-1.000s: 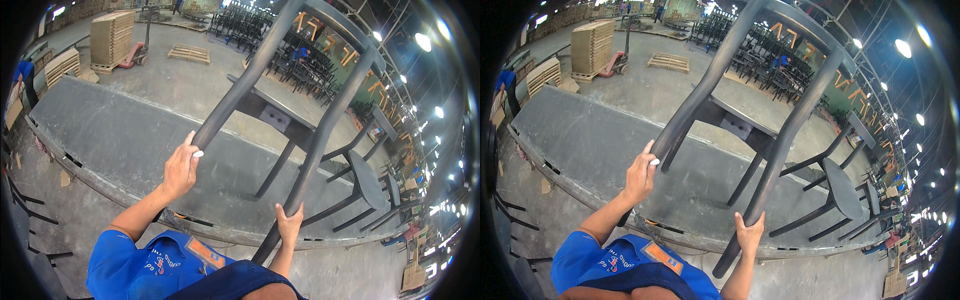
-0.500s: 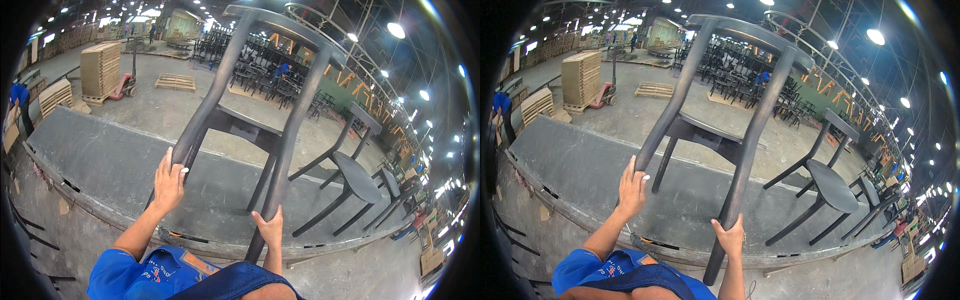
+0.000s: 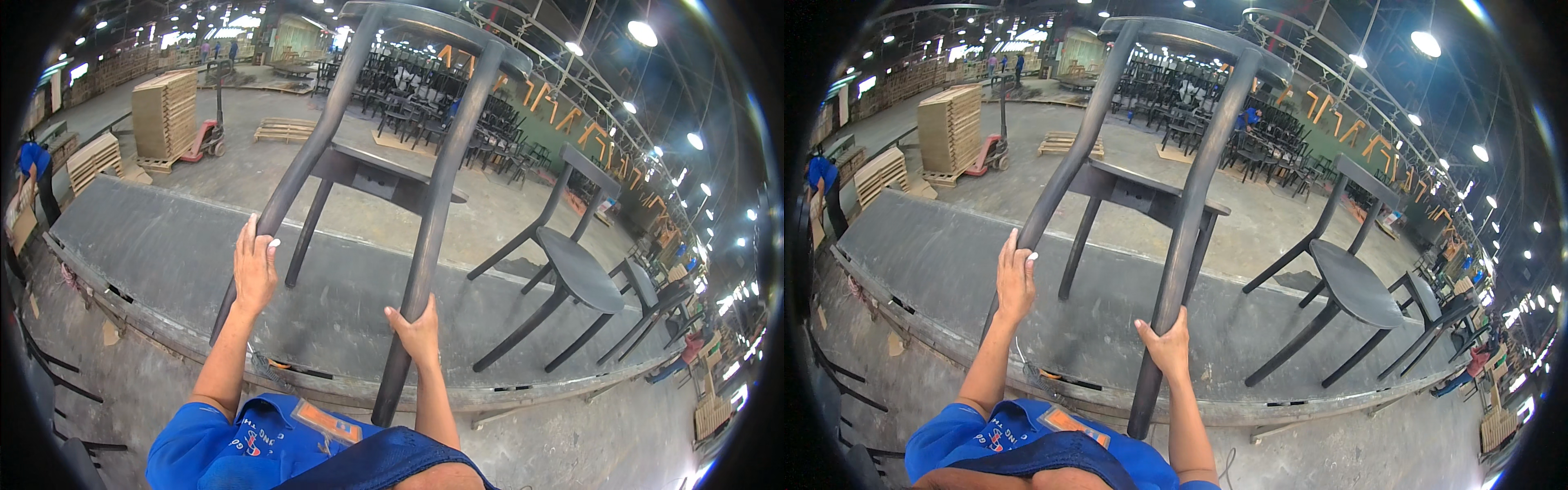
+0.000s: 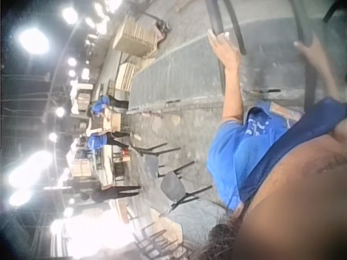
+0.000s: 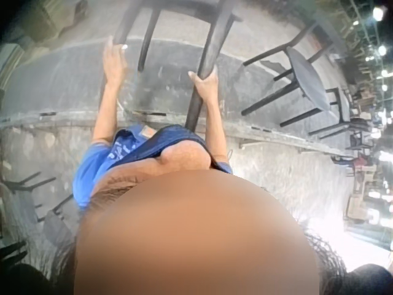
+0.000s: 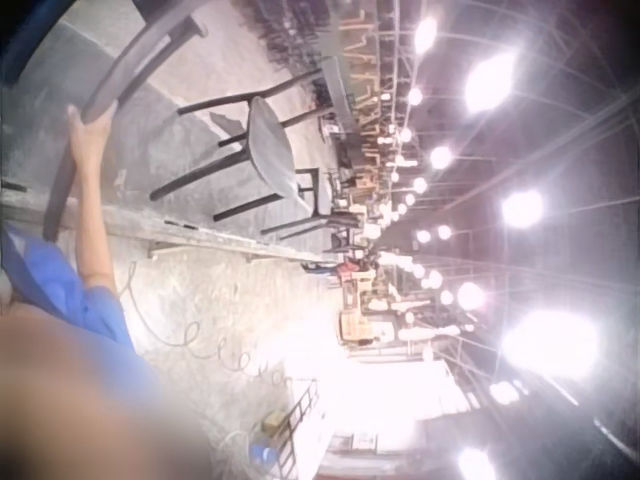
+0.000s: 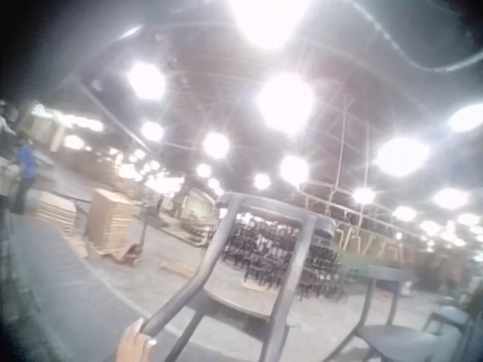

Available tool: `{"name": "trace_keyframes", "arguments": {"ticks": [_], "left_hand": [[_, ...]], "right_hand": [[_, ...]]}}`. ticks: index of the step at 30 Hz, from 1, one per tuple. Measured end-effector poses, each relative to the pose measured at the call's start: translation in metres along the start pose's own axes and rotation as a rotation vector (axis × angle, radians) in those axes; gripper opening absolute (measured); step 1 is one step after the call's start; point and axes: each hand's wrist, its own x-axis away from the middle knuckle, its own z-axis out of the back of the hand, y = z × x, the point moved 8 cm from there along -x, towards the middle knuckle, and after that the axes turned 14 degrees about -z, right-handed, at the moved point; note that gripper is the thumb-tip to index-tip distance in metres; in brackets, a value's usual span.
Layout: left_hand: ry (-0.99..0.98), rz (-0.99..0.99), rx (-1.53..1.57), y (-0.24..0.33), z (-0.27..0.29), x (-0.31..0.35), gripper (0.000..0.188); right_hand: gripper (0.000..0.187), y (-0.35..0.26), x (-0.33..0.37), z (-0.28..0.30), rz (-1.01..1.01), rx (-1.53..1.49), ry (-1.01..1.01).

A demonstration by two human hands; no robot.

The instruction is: The person wipes the surfaces of black chairs with a white cloth in a factory setting. They lift and rotate each chair to clean the seat, backrest, and legs, then place the chair back down and move to the next one.

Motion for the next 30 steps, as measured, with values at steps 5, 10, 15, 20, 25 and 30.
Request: {"name": "trace_keyframes", "arguments": {"ticks": [5, 10, 15, 20, 25, 30], "left_hand": [[-0.005, 0.053, -0.066, -0.004, 0.008, 0.044, 0.012], [-0.086, 0.082, -0.182, -0.006, 0.017, 0.093, 0.012], [-0.073, 0.073, -0.288, -0.003, 0.028, 0.130, 0.011], [-0.011, 0.150, -0.203, -0.011, 0.032, 0.144, 0.013], [0.188, 0.209, -0.092, -0.022, 0.043, 0.144, 0.021], [0.449, 0.540, 0.182, -0.058, 0.042, 0.148, 0.031]], "right_hand": [[0.055, 0.005, -0.014, -0.005, -0.004, -0.111, -0.045], [0.060, 0.007, -0.031, -0.007, -0.036, -0.127, -0.030], [0.052, 0.008, -0.041, -0.010, -0.021, -0.138, -0.042], [0.056, 0.008, -0.031, -0.008, 0.029, -0.137, -0.048], [0.075, 0.001, -0.004, -0.003, 0.096, -0.048, 0.021], [0.081, 0.005, 0.011, -0.008, 0.015, -0.058, -0.087]]}}
